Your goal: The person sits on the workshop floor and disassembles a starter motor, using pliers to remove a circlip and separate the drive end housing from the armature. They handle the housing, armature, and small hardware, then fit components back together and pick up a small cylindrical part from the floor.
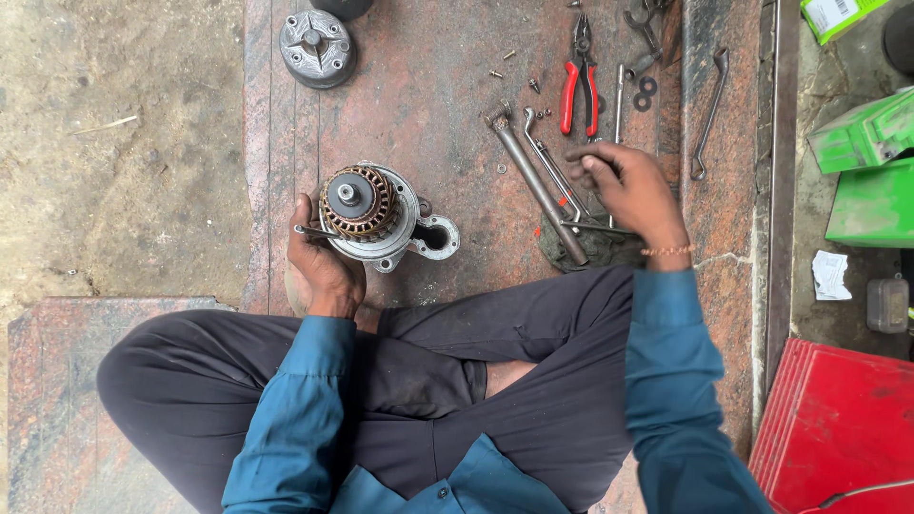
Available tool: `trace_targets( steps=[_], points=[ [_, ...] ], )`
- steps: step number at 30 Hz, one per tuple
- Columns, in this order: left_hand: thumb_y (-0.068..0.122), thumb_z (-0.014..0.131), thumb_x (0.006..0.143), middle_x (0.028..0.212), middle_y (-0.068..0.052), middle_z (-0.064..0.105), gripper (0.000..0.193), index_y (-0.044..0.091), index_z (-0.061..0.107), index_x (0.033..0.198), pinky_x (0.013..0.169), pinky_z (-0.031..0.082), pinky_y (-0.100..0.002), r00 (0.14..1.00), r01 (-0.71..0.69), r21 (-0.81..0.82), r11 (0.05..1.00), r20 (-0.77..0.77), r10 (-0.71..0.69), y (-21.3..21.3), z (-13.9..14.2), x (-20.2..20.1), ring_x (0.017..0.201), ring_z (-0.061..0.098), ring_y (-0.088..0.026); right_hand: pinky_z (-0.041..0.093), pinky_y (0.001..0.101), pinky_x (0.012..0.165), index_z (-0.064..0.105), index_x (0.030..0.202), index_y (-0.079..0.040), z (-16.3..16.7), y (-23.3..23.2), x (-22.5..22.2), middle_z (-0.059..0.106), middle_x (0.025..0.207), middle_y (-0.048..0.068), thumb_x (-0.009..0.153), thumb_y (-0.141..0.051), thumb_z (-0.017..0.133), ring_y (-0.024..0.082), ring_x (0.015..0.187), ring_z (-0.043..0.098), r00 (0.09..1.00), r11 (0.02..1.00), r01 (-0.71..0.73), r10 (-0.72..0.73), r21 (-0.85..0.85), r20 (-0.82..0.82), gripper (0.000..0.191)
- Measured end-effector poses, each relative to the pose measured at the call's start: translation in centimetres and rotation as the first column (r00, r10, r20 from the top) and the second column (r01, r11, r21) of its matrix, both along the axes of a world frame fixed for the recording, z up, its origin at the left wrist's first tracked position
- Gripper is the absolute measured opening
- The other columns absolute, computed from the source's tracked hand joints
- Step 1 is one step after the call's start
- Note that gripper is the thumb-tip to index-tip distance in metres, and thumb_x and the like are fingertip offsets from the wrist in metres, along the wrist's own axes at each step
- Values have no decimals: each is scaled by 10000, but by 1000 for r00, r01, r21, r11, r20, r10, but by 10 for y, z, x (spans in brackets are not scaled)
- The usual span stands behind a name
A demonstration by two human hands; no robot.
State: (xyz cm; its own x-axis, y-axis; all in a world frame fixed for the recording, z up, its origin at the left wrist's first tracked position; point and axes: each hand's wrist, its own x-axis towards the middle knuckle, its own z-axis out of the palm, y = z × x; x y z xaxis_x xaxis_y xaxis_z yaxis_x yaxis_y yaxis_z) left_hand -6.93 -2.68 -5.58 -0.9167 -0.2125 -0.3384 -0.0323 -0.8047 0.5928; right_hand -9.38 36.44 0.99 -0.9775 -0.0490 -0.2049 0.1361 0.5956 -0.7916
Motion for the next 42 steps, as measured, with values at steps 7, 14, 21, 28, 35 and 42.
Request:
trace_targets(
  steps=[7,14,21,28,35,42],
  points=[
    [354,562,1018,1015,-59,708,310,61,654,1059,929,541,-357,993,-21,-7,1000,114,22,3,-11,0,963,685,-186,516,433,972,824,1057,-340,-93,5,-16,704,1227,38,814,-52,752,289,1108,664,935,775,-122,-121,621,335,384],
    [334,578,1018,1028,-62,715,305,48,659,1086,911,548,-349,998,-28,-14,1000,53,28,-1,-18,-1,962,685,-176,570,429,921,811,1057,-330,-106,-8,-26,729,1234,-5,806,-100,806,262,1142,677,880,681,-121,-263,722,396,340],
    [291,596,1022,1101,-79,723,321,11,674,1157,972,539,-341,995,-53,38,998,91,50,-2,-19,-1,1023,688,-187,545,457,958,792,1130,-229,-115,-2,-16,720,1233,83,832,-259,811,321,1162,666,845,603,-149,-333,784,417,300],
    [300,575,1000,1108,-91,734,370,-9,678,1172,998,522,-334,1000,15,-9,1000,16,-15,-4,-14,0,1049,692,-197,502,458,1031,727,1226,-179,-101,7,-5,678,1313,122,891,-227,677,355,1219,626,867,688,-215,-193,693,460,342],
    [304,590,1022,1095,-55,686,340,0,658,1160,989,501,-313,1000,16,-82,997,-9,-16,-5,-19,1,1047,653,-151,478,406,938,678,1186,-84,-73,23,13,725,1177,138,947,-101,566,251,1054,629,886,920,58,-227,388,405,265],
    [319,595,999,1093,-55,692,363,-2,664,1154,991,492,-304,1000,21,-130,991,-8,-22,-4,-16,-1,1045,655,-150,508,291,794,658,1166,-6,-71,43,13,694,931,112,985,-26,473,185,833,634,862,923,383,-369,31,347,259]
  ],
)
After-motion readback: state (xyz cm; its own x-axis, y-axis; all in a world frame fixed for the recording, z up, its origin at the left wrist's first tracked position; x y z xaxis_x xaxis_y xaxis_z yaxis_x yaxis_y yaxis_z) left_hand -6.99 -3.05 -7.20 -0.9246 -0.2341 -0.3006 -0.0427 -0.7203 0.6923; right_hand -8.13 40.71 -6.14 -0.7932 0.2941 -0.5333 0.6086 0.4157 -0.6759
